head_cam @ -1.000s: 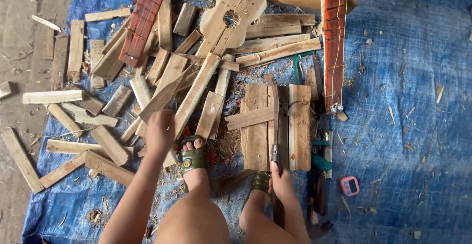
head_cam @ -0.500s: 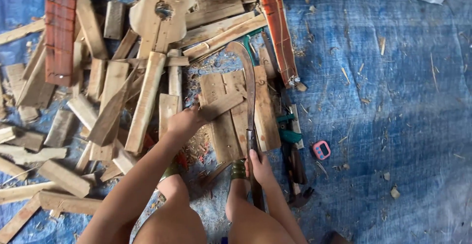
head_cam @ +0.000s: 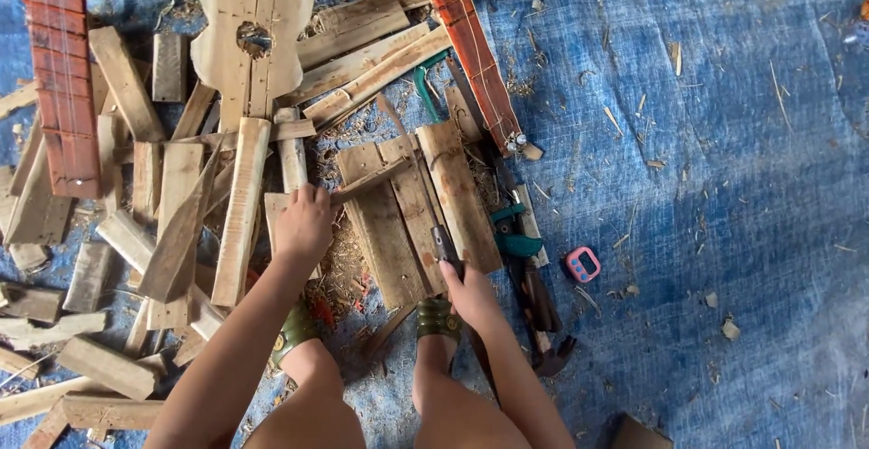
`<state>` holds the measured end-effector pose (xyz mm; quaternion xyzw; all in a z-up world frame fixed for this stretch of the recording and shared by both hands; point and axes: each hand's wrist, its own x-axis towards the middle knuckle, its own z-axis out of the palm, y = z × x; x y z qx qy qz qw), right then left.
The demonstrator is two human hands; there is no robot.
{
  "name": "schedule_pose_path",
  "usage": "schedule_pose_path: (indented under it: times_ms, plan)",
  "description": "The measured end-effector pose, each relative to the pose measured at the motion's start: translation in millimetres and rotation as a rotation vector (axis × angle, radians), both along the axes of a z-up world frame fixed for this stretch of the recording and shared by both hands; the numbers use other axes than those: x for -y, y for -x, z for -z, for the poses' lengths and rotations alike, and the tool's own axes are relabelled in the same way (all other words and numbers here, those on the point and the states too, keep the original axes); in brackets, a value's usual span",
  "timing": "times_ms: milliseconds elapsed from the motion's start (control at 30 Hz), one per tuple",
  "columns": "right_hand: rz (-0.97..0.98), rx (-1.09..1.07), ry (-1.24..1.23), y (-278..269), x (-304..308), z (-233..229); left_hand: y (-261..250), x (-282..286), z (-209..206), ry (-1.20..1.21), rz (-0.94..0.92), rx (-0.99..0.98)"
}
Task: Using a small hand tool to shave and smooth the surface of a wooden board.
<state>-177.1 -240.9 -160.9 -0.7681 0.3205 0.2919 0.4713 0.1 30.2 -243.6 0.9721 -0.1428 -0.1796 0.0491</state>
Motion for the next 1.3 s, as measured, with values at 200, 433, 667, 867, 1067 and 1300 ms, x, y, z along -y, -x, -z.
schedule_pose_path:
  times_ms: [200,433,667,867,1067,1300]
  plan:
    - [-0.083,-0.09,0.097,-14.8,-14.4,-26.2,1.5,3.3,-1.3,-0.1,0.063,0.158]
    - [-0.085,-0.057,0.048,-5.5,-10.4,-4.9,0.3,39.5,71.1,0.11,0.197,0.386]
    - [-0.005,0.042,0.027,-19.1,-13.0,-40.0,-15.4,46.3,81.6,0.059,0.203,0.554]
    - [-0.052,0.264,0.285,-36.8,-20.4,-109.6,-26.1,42.9,98.6,0.072,0.16,0.312]
    - [-0.172,0.031,0.302,-25.1,-13.5,-30.2,-18.9,43.8,89.8,0.055,0.168,0.363]
    - [-0.087,-0.088,0.019,-22.0,-2.4,-25.6,-22.5,42.3,68.7,0.061,0.209,0.518]
